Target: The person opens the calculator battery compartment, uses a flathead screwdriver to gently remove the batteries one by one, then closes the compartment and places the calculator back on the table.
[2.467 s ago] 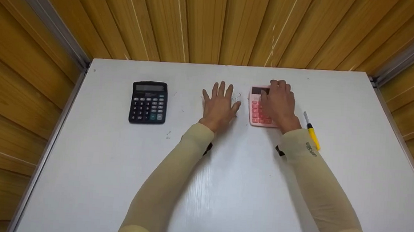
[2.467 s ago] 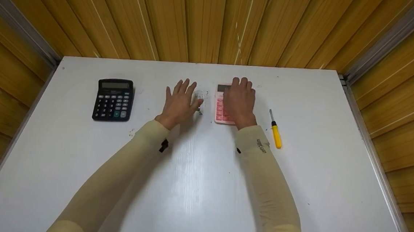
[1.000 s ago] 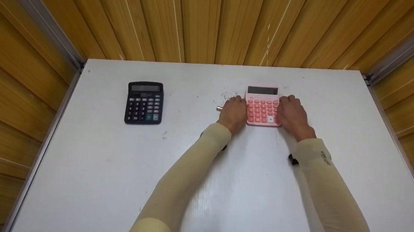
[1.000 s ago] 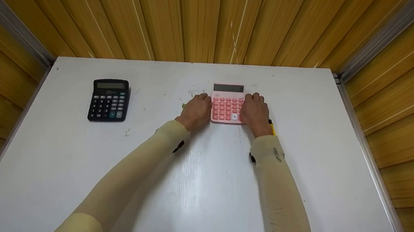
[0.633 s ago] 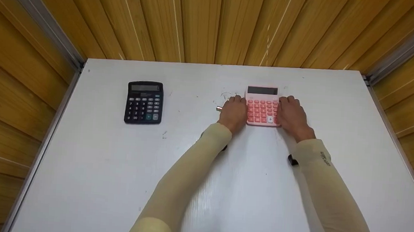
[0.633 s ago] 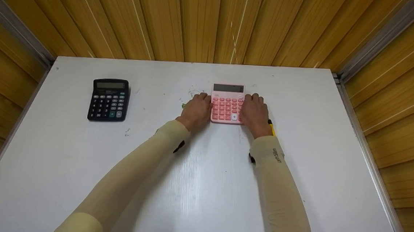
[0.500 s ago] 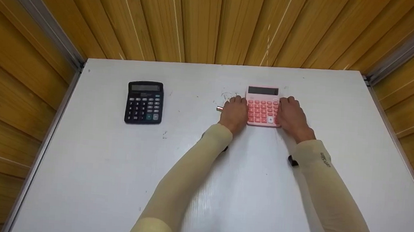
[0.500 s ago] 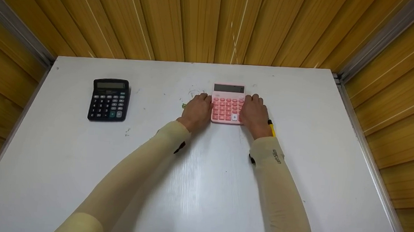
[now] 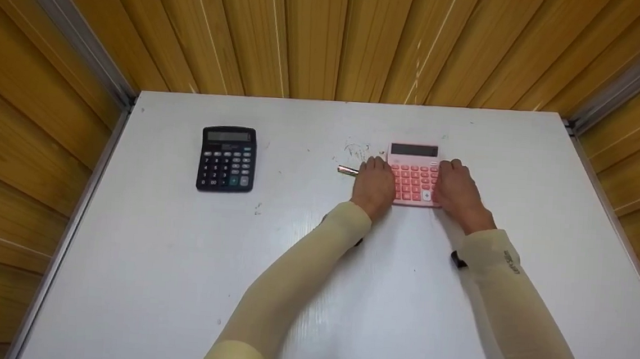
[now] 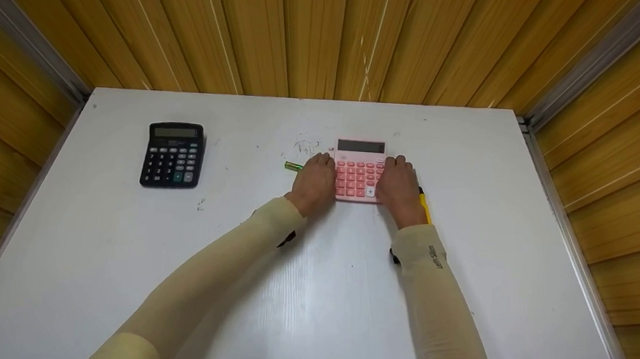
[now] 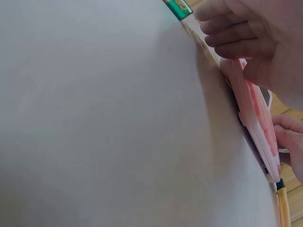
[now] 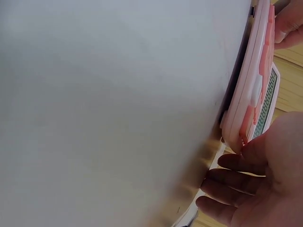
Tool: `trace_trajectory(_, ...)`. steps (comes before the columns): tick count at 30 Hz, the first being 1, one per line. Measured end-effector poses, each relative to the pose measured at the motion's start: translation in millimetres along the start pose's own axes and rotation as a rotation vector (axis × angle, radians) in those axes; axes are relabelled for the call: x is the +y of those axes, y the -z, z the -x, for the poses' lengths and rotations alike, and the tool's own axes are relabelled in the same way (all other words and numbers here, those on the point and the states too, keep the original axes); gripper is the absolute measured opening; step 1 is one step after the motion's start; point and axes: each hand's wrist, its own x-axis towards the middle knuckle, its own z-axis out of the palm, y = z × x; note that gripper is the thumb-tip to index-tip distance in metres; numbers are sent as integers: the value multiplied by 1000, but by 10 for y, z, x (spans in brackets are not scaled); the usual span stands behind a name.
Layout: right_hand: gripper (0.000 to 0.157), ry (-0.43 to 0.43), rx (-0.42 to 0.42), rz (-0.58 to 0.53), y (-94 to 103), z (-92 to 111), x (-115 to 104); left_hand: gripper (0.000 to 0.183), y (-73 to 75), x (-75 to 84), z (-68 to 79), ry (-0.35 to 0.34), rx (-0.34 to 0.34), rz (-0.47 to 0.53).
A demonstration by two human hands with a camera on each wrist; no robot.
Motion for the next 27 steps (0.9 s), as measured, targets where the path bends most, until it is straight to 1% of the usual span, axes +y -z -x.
trace_trajectory(5,41,21,30,-9,-22,107,26,47,4,80,103,-3,-1,36)
trace_trajectory(12,39,26,53,-17,-52,264,23,45,-8,194,266,19,8,156)
trace_trajectory(15,38,31,61,6,-49,334,-9,44,10,222,325,30,7,186)
trace_trajectory(18,34,42,84,15,-54,407,-33,42,24,233,384,43,4,217)
trace_trajectory(23,31,73,112,57,-73,542,-40,43,9,223,507,22,7,243)
trace_trajectory(27,36,90,91,80,-90,652,-46,44,-30,179,611,0,12,281)
